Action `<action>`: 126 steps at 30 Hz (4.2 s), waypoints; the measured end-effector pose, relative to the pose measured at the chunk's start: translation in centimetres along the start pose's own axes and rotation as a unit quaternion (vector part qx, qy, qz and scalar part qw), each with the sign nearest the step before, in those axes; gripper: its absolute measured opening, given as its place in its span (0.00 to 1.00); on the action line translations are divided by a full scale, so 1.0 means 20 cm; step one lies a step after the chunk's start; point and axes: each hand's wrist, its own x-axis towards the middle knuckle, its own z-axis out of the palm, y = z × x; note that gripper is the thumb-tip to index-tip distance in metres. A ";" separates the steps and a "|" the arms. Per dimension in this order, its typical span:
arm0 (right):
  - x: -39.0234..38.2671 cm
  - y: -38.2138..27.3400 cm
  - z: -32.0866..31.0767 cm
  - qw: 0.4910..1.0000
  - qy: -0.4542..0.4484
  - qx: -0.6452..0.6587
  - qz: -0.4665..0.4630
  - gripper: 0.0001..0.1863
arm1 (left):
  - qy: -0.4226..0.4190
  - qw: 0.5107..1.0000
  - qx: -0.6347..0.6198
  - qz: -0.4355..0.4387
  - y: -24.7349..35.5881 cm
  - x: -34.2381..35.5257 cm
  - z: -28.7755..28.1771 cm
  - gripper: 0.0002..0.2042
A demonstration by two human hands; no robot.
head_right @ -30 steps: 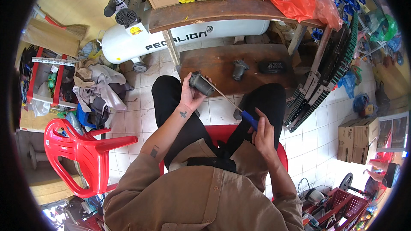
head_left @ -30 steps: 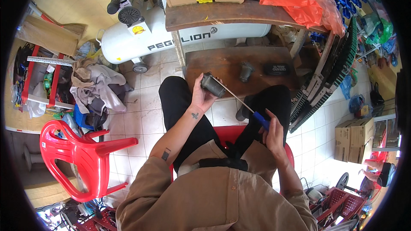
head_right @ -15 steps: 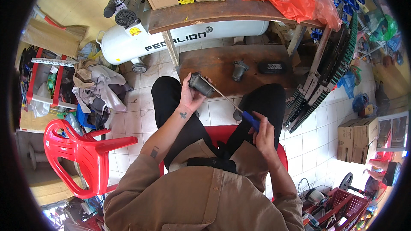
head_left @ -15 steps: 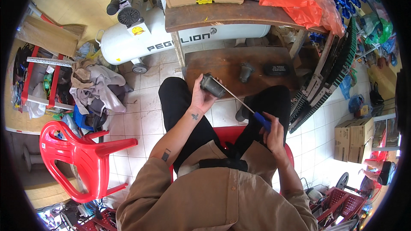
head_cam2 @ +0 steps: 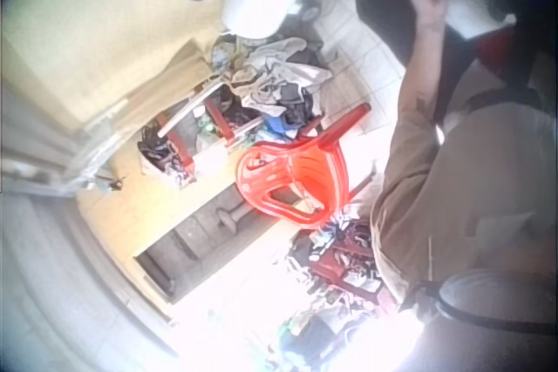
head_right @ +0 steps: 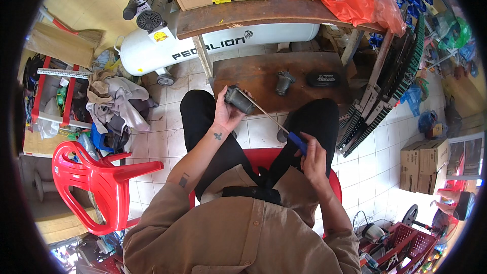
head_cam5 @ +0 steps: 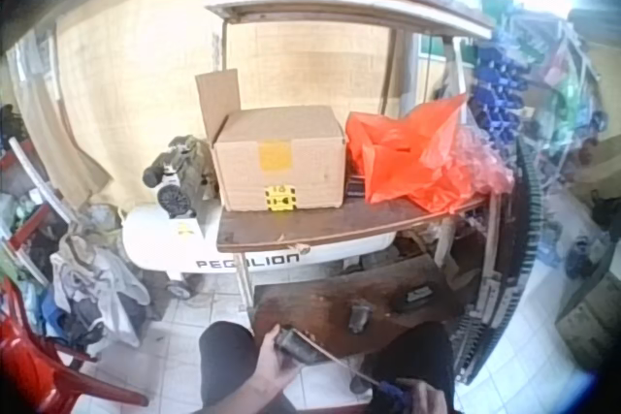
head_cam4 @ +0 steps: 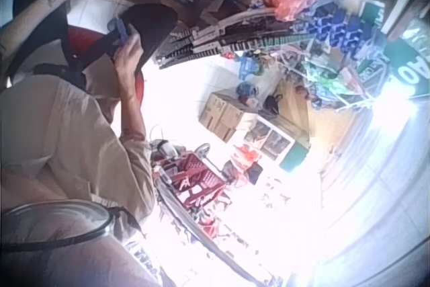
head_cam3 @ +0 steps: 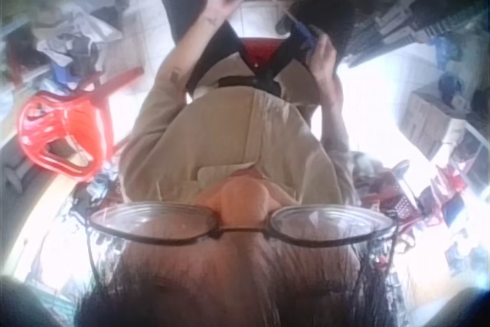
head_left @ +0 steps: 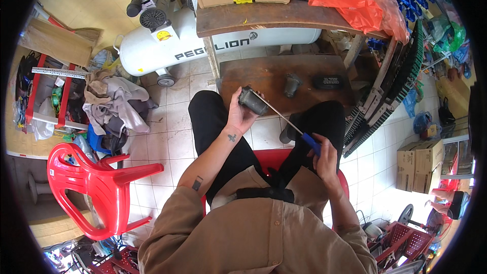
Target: The person holds a metal motor component and uses a screwdriver to loosen or tighten a screw on its side.
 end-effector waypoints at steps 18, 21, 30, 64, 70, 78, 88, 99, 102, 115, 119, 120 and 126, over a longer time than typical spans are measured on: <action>0.00 -0.03 0.02 0.992 0.040 -0.086 -0.084 0.19 | -0.010 1.000 0.001 0.004 0.00 0.01 -0.01 0.17; 0.02 0.02 0.02 0.971 0.070 -0.102 -0.203 0.20 | 0.008 1.000 -0.013 0.001 0.00 0.01 0.00 0.17; -0.01 -0.05 -0.02 0.997 -0.019 0.066 0.027 0.22 | -0.014 1.000 -0.011 0.000 0.01 0.01 -0.03 0.18; 0.03 0.07 -0.02 0.977 0.053 -0.097 -0.185 0.32 | 0.004 1.000 -0.017 0.004 0.00 0.02 -0.02 0.18; 0.01 -0.05 0.04 0.983 0.036 0.154 -0.089 0.29 | 0.004 1.000 -0.014 -0.006 0.00 0.01 -0.02 0.18; 0.01 -0.01 0.00 0.997 0.004 -0.006 -0.072 0.23 | 0.002 0.999 -0.039 -0.002 0.01 0.02 -0.03 0.19; 0.02 -0.02 -0.03 0.989 -0.055 0.134 0.024 0.30 | 0.001 1.000 -0.014 0.001 0.01 0.01 -0.03 0.18; 0.05 0.08 -0.02 0.989 -0.002 -0.006 -0.145 0.21 | 0.002 1.000 -0.020 -0.010 -0.01 0.01 -0.02 0.17; -0.01 -0.07 0.01 0.984 -0.028 0.176 0.021 0.22 | -0.010 1.000 -0.017 -0.003 0.02 0.02 -0.05 0.20; 0.10 -0.05 -0.02 0.997 -0.023 0.062 -0.035 0.18 | -0.044 0.996 -0.021 0.079 0.02 -0.03 -0.04 0.20; 0.22 -0.22 -0.08 0.990 -0.077 0.070 0.094 0.27 | -0.058 0.990 -0.025 0.125 0.04 -0.09 0.00 0.19; 0.28 -0.21 -0.10 0.991 -0.095 0.024 0.090 0.26 | -0.065 0.988 -0.029 0.134 0.04 -0.11 0.00 0.19; 0.39 -0.06 -0.08 0.985 -0.133 0.107 -0.032 0.12 | -0.054 0.982 -0.052 0.171 0.04 -0.20 -0.03 0.20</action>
